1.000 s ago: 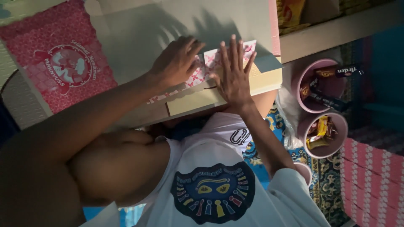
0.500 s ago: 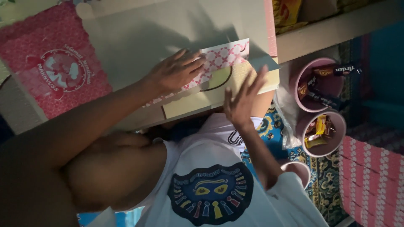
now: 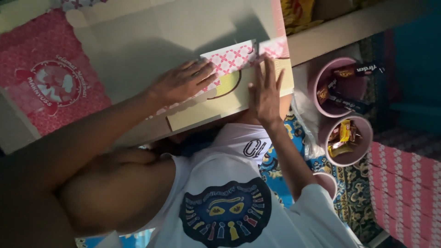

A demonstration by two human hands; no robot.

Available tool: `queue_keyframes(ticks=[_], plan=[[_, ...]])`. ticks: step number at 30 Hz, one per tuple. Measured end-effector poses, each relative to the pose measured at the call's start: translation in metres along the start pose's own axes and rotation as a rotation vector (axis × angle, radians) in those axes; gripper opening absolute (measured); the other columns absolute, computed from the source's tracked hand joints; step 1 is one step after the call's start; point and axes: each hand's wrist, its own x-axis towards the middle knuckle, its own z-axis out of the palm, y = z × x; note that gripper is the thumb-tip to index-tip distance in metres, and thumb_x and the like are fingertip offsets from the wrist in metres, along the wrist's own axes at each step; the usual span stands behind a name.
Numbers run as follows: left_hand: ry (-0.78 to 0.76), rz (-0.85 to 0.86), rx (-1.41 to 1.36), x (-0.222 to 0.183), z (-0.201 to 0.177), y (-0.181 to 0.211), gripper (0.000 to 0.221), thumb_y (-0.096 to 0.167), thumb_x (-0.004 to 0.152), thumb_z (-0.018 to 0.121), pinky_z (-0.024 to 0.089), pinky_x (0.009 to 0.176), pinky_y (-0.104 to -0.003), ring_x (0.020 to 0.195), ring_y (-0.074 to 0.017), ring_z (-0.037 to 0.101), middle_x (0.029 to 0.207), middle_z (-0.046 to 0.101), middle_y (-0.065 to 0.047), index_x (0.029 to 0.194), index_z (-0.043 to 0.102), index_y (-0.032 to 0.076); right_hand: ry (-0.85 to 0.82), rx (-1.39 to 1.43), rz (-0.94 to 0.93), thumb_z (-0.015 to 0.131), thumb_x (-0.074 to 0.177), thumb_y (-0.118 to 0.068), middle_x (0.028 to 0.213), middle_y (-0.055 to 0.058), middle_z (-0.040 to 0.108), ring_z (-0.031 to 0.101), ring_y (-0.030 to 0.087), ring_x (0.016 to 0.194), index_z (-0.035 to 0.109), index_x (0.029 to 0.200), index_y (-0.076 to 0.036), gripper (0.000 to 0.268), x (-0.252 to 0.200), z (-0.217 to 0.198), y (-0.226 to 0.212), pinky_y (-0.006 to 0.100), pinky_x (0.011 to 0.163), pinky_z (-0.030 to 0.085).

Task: The person sits on the floor with a flat cardboard box on their lap and folds it into an open box, pressing the side panels and bottom flaps into shape by hand. They then take a decorative printed paper sheet, fold it, and press it into the box as a liner, smoothing it flat with their palms.

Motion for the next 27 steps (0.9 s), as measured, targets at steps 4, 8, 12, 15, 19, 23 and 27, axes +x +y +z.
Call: queue_keyframes(ticks=[4, 8, 12, 15, 19, 23, 27], plan=[[-0.094, 0.015, 0.001, -0.015, 0.025, 0.002, 0.035, 0.015, 0.100, 0.056, 0.046, 0.106, -0.044, 0.138, -0.0329, 0.052, 0.153, 0.051, -0.012, 0.134, 0.065, 0.010, -0.170, 0.020, 0.079, 0.014, 0.109, -0.059, 0.172, 0.023, 0.015, 0.013, 0.043, 0.159, 0.017, 0.168, -0.013, 0.075, 0.009, -0.004, -0.008, 0.073, 0.122, 0.008], [-0.173, 0.005, 0.027, -0.023, 0.036, 0.005, 0.038, 0.016, 0.099, 0.055, 0.045, 0.104, -0.044, 0.138, -0.0315, 0.050, 0.155, 0.052, -0.005, 0.134, 0.068, 0.014, -0.266, -0.069, 0.105, 0.014, 0.104, -0.069, 0.174, 0.021, 0.009, 0.008, 0.037, 0.161, 0.013, 0.169, -0.011, 0.087, 0.006, 0.002, -0.003, 0.069, 0.123, 0.004], [-0.222, 0.000, -0.002, -0.015, 0.024, 0.002, 0.037, 0.014, 0.097, 0.057, 0.045, 0.101, -0.045, 0.136, -0.0311, 0.051, 0.154, 0.055, -0.003, 0.131, 0.071, 0.014, -0.303, -0.148, 0.085, 0.009, 0.096, -0.082, 0.174, 0.022, 0.012, 0.009, 0.036, 0.161, 0.015, 0.168, -0.008, 0.104, 0.001, 0.012, 0.008, 0.069, 0.121, 0.001], [-0.339, -0.034, -0.094, -0.022, 0.034, 0.003, 0.053, 0.013, 0.091, 0.061, 0.040, 0.109, -0.051, 0.144, -0.0346, 0.043, 0.161, 0.048, -0.002, 0.143, 0.063, 0.014, -0.394, -0.182, 0.093, 0.015, 0.097, -0.079, 0.175, 0.022, 0.008, 0.005, 0.035, 0.162, 0.011, 0.169, -0.008, 0.101, 0.004, 0.003, 0.004, 0.070, 0.120, -0.001], [-0.426, -0.044, -0.112, -0.030, 0.040, 0.000, 0.069, 0.018, 0.081, 0.071, 0.036, 0.115, -0.052, 0.150, -0.0330, 0.038, 0.160, 0.048, 0.000, 0.148, 0.057, 0.015, -0.424, -0.179, 0.106, 0.015, 0.096, -0.080, 0.175, 0.021, 0.008, 0.005, 0.035, 0.162, 0.009, 0.169, -0.008, 0.103, 0.009, -0.006, -0.001, 0.070, 0.119, -0.004], [-0.471, -0.101, -0.245, -0.032, 0.035, -0.003, 0.083, 0.018, 0.073, 0.080, 0.029, 0.124, -0.053, 0.155, -0.0315, 0.031, 0.166, 0.041, 0.001, 0.152, 0.052, 0.016, -0.457, -0.179, 0.111, 0.022, 0.097, -0.079, 0.174, 0.024, 0.009, 0.007, 0.038, 0.162, 0.009, 0.168, -0.006, 0.103, 0.013, -0.010, -0.005, 0.073, 0.119, -0.001], [-0.453, -0.096, -0.380, -0.034, 0.026, -0.009, 0.094, 0.015, 0.072, 0.083, 0.026, 0.124, -0.058, 0.156, -0.0371, 0.027, 0.169, 0.035, -0.003, 0.158, 0.044, 0.013, -0.465, -0.171, 0.112, 0.033, 0.097, -0.076, 0.174, 0.023, 0.006, 0.006, 0.038, 0.162, 0.009, 0.168, -0.005, 0.103, 0.015, -0.014, -0.010, 0.074, 0.120, 0.001]])
